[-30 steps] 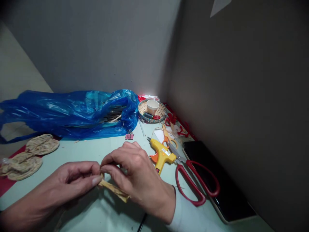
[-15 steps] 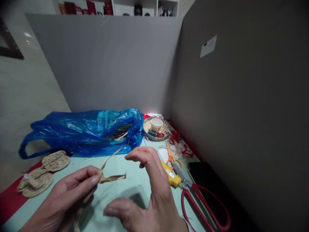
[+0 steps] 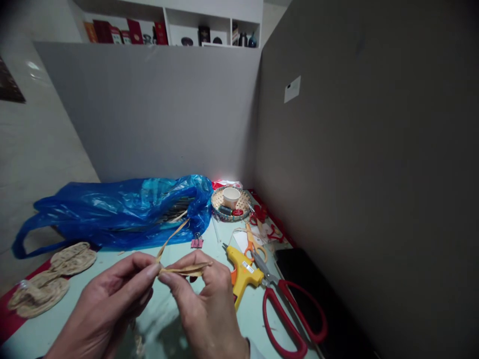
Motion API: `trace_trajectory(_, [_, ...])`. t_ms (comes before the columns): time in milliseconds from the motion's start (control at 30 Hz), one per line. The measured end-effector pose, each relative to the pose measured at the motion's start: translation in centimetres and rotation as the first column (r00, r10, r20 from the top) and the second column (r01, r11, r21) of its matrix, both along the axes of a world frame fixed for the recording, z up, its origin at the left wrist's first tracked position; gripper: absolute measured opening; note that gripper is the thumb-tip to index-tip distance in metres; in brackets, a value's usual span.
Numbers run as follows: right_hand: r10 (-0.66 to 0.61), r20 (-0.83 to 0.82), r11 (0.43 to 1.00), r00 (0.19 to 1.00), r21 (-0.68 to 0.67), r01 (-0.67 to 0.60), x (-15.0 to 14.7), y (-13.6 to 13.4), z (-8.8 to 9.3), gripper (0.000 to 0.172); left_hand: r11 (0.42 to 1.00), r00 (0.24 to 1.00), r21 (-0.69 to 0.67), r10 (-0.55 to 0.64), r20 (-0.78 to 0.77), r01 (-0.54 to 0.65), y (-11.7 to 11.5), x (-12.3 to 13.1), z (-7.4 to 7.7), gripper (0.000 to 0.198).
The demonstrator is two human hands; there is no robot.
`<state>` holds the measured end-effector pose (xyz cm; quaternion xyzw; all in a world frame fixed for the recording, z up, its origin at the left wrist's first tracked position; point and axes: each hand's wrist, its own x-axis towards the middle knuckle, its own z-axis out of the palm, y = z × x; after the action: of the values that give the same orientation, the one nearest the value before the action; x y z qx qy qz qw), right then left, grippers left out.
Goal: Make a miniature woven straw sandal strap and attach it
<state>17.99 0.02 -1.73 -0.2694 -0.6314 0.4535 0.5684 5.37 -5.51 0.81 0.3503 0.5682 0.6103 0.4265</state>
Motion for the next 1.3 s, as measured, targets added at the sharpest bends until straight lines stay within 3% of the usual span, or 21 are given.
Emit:
trace_trajectory(100, [0.033,-0.022,0.991,0.999,-0.130,-0.036,-0.2,-0.3,-0.3,0.019,0.999,0.999,0.020,0.025,0.024,-0.025,0.4,0.0,-0.3,0.036])
trace_trajectory(167, [0.028,-0.005,0.989,1.000,-0.145,-0.028,-0.4,-0.6,-0.8,0.019,1.000,0.998,0.021,0.020,0.062,-0.022,0.6,-0.2,-0.6,0.034])
trace_trajectory(233, [-0.031,0.031,0.999,0.999,-0.035,0.032,-0.6,-0.7,-1.5,0.015,1.000,0.996,0.023,0.000,0.084,-0.002,0.8,-0.3,-0.8,0.033])
trace_trajectory(300, [-0.102,0.064,0.967,0.993,0.240,0.084,-0.5,-0.6,-1.9,0.010,0.999,0.998,0.028,-0.018,0.064,0.016,1.0,-0.5,-0.9,0.032])
trace_trajectory(367, [-0.185,0.092,0.825,0.978,0.556,0.104,-0.1,-0.4,-1.9,0.010,0.999,1.000,0.028,-0.023,-0.012,0.024,1.2,-0.7,-0.9,0.031])
trace_trajectory(433, [-0.314,0.132,0.621,0.940,0.777,0.098,0.3,-0.3,-1.6,0.014,0.998,0.991,0.032,-0.045,-0.122,0.050,1.5,-1.0,-0.9,0.031])
trace_trajectory(500, [-0.456,0.158,0.453,0.876,0.888,0.076,0.6,-0.1,-1.1,0.020,0.996,0.976,0.031,-0.080,-0.205,0.088,1.9,-1.2,-0.8,0.029])
trace_trajectory(533, [-0.506,0.158,0.395,0.848,0.916,0.065,0.6,0.0,-0.9,0.022,0.994,0.968,0.031,-0.097,-0.229,0.107,2.0,-1.4,-0.9,0.028])
trace_trajectory(567, [-0.533,0.165,0.373,0.830,0.926,0.055,0.6,0.0,-0.7,0.023,0.992,0.963,0.030,-0.112,-0.247,0.123,2.2,-1.6,-0.9,0.026])
trace_trajectory(633, [-0.524,0.203,0.432,0.827,0.900,0.053,0.4,0.2,-0.8,0.024,0.990,0.956,0.026,-0.127,-0.265,0.139,2.3,-1.9,-1.1,0.024])
trace_trajectory(767, [-0.342,0.338,0.731,0.877,0.682,0.022,0.2,0.5,-1.4,0.020,0.976,0.923,0.007,-0.202,-0.329,0.216,2.1,-2.6,-1.5,0.027])
trace_trajectory(900, [-0.095,0.364,0.944,0.926,0.330,-0.033,0.5,0.3,-1.0,0.016,0.955,0.906,-0.007,-0.285,-0.313,0.298,1.6,-2.8,-1.3,0.031])
trace_trajectory(1033, [0.059,0.345,0.996,0.937,0.044,-0.079,0.7,0.2,-0.3,0.016,0.943,0.921,-0.023,-0.330,-0.209,0.333,0.9,-2.8,-1.1,0.032])
trace_trajectory(1300, [0.173,0.234,0.978,0.957,-0.154,-0.139,-0.3,0.1,-1.2,0.019,0.977,0.950,-0.042,-0.214,-0.226,0.211,0.5,-3.2,-1.4,0.028])
